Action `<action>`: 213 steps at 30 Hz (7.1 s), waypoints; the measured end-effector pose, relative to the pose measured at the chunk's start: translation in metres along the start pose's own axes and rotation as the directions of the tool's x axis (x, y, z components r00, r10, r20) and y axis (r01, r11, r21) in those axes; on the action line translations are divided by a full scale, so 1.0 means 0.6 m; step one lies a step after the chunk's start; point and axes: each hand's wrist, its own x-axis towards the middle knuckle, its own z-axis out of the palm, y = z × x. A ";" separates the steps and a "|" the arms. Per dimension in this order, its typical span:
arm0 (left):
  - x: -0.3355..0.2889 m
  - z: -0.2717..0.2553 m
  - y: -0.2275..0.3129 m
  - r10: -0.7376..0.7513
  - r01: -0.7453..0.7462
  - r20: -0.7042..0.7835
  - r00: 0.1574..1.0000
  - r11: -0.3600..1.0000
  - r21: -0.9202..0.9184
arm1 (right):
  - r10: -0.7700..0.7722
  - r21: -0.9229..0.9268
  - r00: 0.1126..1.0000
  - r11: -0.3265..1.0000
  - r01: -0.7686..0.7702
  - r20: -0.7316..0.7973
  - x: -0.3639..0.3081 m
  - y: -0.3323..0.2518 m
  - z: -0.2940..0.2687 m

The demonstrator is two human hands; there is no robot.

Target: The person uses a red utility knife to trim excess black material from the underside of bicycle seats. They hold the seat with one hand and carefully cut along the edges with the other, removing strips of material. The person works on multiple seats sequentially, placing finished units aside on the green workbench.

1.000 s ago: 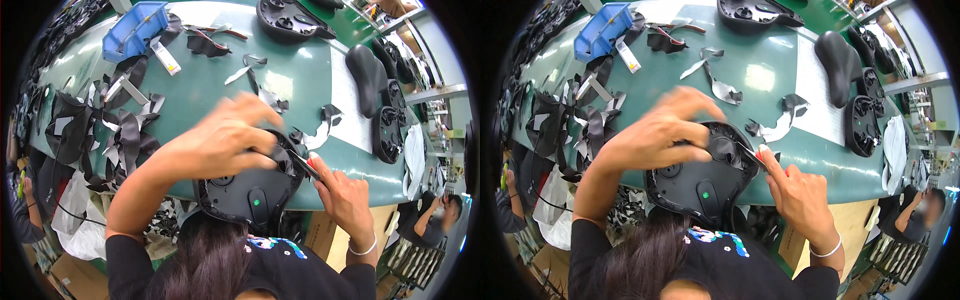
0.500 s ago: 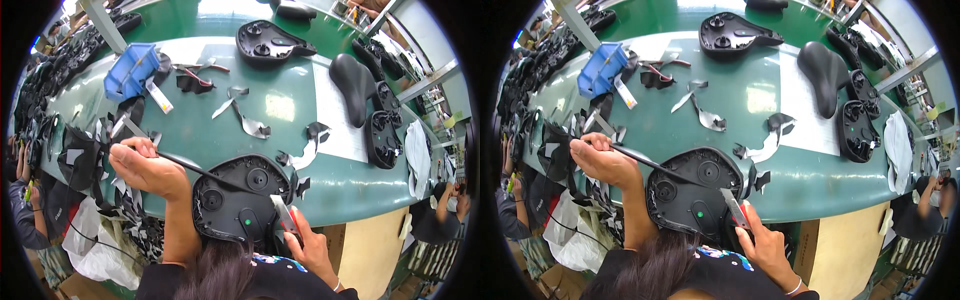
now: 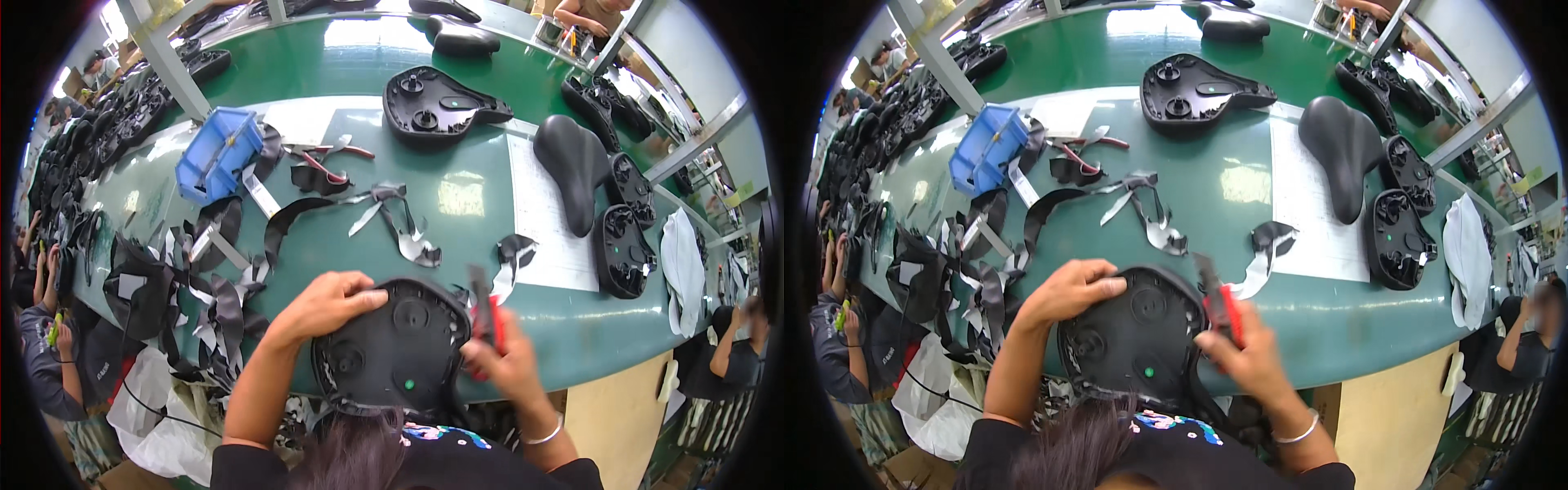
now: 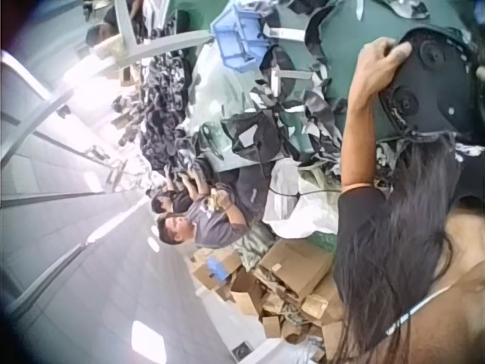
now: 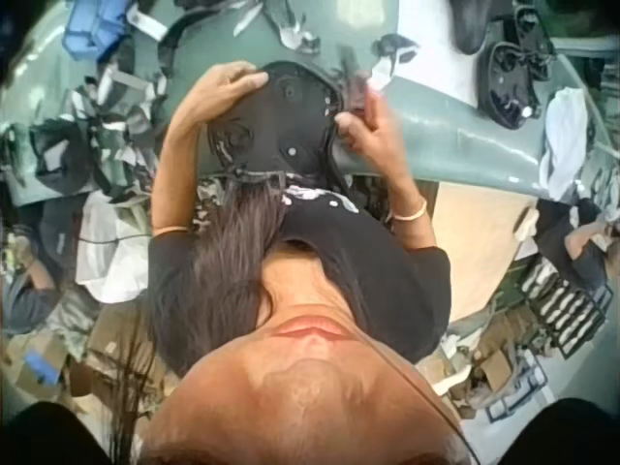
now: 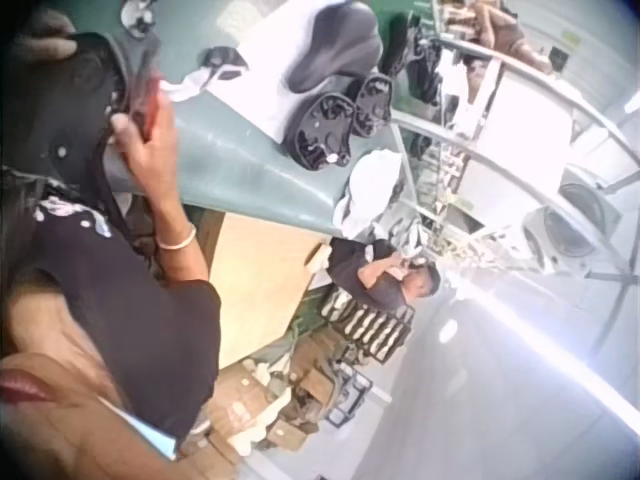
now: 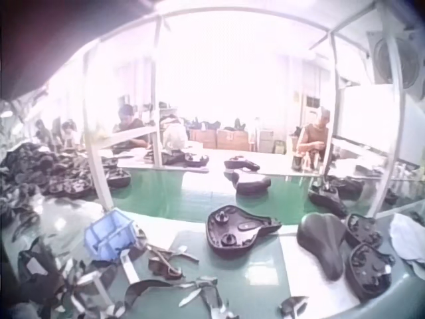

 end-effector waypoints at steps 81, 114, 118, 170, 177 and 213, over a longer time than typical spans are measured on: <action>-0.100 0.032 0.073 -0.233 -0.224 -0.578 0.782 0.760 -0.610 | -0.697 -0.567 0.715 0.567 0.597 0.056 0.113 -0.040 0.076; -0.016 -0.020 0.129 0.609 -0.579 -0.249 0.754 0.793 0.188 | -0.343 -0.902 0.936 0.372 0.219 0.085 0.014 -0.045 0.041; 0.061 -0.019 0.057 0.778 -0.359 -0.306 0.549 0.550 0.755 | -0.379 -0.944 0.919 0.249 0.216 0.110 0.054 -0.071 0.058; 0.012 -0.020 -0.018 0.051 -0.084 -0.124 0.991 0.956 -0.282 | -0.402 -0.342 0.895 0.883 0.323 -0.192 0.036 0.015 -0.036; 0.115 -0.003 0.043 0.479 -0.474 -0.126 0.869 0.878 0.066 | -0.539 -0.419 0.707 0.832 0.363 -0.458 0.351 -0.105 -0.171; 0.133 -0.164 0.044 0.146 -0.365 -0.374 0.916 0.693 -0.622 | -0.509 -0.705 0.625 0.704 -0.093 -0.591 0.217 -0.118 -0.353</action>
